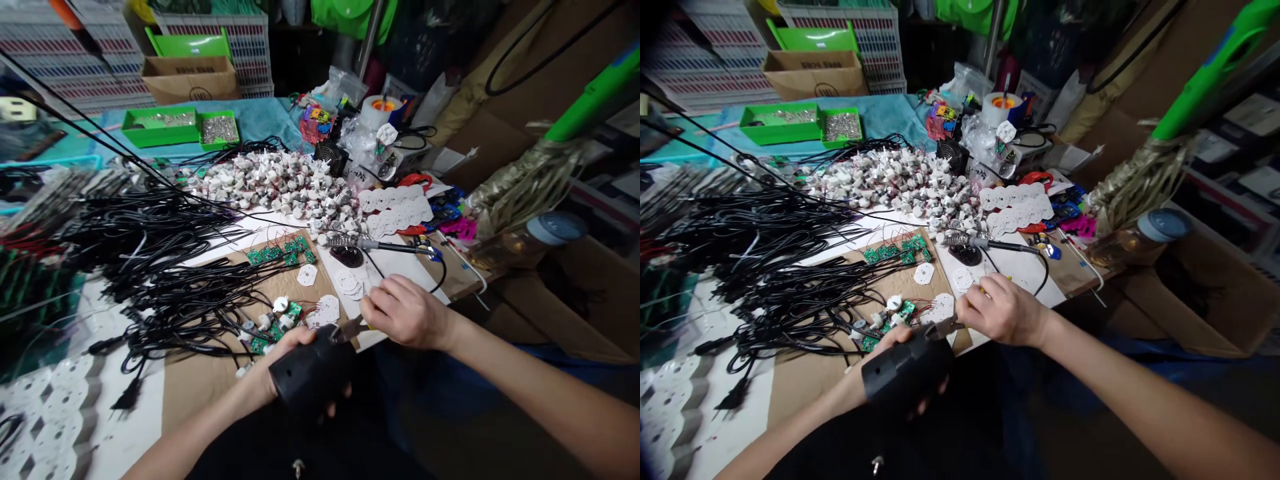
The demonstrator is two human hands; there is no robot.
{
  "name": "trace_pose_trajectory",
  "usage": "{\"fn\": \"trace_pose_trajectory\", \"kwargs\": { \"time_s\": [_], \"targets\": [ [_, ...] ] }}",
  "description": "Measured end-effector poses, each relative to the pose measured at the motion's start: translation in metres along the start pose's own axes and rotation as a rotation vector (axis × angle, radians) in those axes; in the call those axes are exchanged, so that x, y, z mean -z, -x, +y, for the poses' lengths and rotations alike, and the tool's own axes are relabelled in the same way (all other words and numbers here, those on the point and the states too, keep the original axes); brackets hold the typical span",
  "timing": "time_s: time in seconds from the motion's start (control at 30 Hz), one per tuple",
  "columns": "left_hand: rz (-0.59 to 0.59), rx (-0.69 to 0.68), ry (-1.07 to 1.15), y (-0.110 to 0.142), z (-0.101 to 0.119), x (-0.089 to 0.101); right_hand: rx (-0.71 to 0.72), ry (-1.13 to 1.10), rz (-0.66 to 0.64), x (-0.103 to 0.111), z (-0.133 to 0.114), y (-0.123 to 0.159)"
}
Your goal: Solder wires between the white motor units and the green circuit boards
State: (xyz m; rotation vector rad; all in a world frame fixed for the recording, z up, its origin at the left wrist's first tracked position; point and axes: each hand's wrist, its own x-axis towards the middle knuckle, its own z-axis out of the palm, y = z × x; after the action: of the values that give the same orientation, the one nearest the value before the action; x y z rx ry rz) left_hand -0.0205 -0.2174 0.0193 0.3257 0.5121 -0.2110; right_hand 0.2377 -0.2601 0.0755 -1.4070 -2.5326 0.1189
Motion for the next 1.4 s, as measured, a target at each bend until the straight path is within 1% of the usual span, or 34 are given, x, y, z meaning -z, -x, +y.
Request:
{"fn": "trace_pose_trajectory", "kwargs": {
  "time_s": [0.07,0.13,0.17,0.2,0.23,0.27,0.3,0.37,0.4,0.43,0.47,0.5,0.53,0.6,0.67,0.77,0.83,0.93,1.0,1.07,1.17,1.23,1.33,1.4],
  "targets": [
    [-0.079,0.101,-0.009,0.001,-0.002,-0.003,0.048,-0.092,-0.058,0.006,0.01,-0.013],
    [-0.115,0.176,-0.021,0.002,-0.004,-0.006,0.108,-0.177,-0.179,0.014,0.019,-0.025],
    [-0.12,0.185,-0.026,0.002,-0.005,-0.008,0.144,-0.221,-0.229,0.018,0.024,-0.03],
    [-0.111,0.169,-0.025,0.003,-0.006,-0.009,0.171,-0.26,-0.251,0.02,0.028,-0.032],
    [-0.086,0.125,-0.013,0.003,-0.007,-0.009,0.176,-0.288,-0.232,0.021,0.031,-0.032],
    [-0.036,0.044,0.011,0.003,-0.008,-0.008,0.161,-0.296,-0.176,0.02,0.032,-0.03],
    [0.041,-0.064,0.045,0.003,-0.009,-0.007,0.121,-0.283,-0.098,0.018,0.032,-0.026],
    [0.26,-0.329,0.11,0.003,-0.01,-0.004,-0.02,-0.216,0.06,0.01,0.024,-0.013],
    [0.383,-0.479,0.121,0.002,-0.01,-0.002,-0.134,-0.193,0.103,0.004,0.017,-0.007],
    [0.503,-0.628,0.112,0.002,-0.009,-0.001,-0.258,-0.214,0.119,-0.001,0.009,-0.001],
    [0.615,-0.762,0.077,0.001,-0.007,-0.001,-0.376,-0.296,0.099,-0.006,-0.001,0.003],
    [0.713,-0.868,0.018,0.0,-0.006,0.0,-0.485,-0.406,0.054,-0.01,-0.01,0.005],
    [0.795,-0.939,-0.058,-0.002,-0.005,0.001,-0.571,-0.528,-0.029,-0.014,-0.02,0.006],
    [0.926,-1.004,-0.226,-0.005,-0.004,0.002,-0.663,-0.731,-0.17,-0.017,-0.036,0.003],
    [1.012,-1.045,-0.367,-0.008,-0.005,0.005,-0.691,-0.859,-0.259,-0.017,-0.046,-0.003],
    [1.039,-1.103,-0.47,-0.013,-0.012,0.011,-0.722,-0.983,-0.326,-0.015,-0.051,-0.011],
    [1.036,-1.112,-0.481,-0.016,-0.016,0.014,-0.747,-1.076,-0.349,-0.013,-0.051,-0.013],
    [1.068,-1.14,-0.502,-0.021,-0.022,0.018,-0.799,-1.223,-0.374,-0.011,-0.053,-0.01],
    [1.083,-1.197,-0.551,-0.025,-0.026,0.019,-0.858,-1.296,-0.431,-0.011,-0.055,-0.004],
    [1.083,-1.285,-0.646,-0.03,-0.028,0.02,-0.931,-1.319,-0.513,-0.011,-0.055,0.004],
    [1.071,-1.403,-0.826,-0.036,-0.028,0.022,-1.004,-1.242,-0.617,-0.013,-0.05,0.016],
    [1.061,-1.438,-0.894,-0.038,-0.026,0.023,-0.986,-1.154,-0.64,-0.012,-0.046,0.02],
    [1.029,-1.418,-0.86,-0.035,-0.025,0.021,-0.841,-1.003,-0.562,-0.005,-0.043,0.015],
    [1.011,-1.341,-0.771,-0.029,-0.024,0.019,-0.737,-0.885,-0.508,0.001,-0.044,0.008]
  ]
}}
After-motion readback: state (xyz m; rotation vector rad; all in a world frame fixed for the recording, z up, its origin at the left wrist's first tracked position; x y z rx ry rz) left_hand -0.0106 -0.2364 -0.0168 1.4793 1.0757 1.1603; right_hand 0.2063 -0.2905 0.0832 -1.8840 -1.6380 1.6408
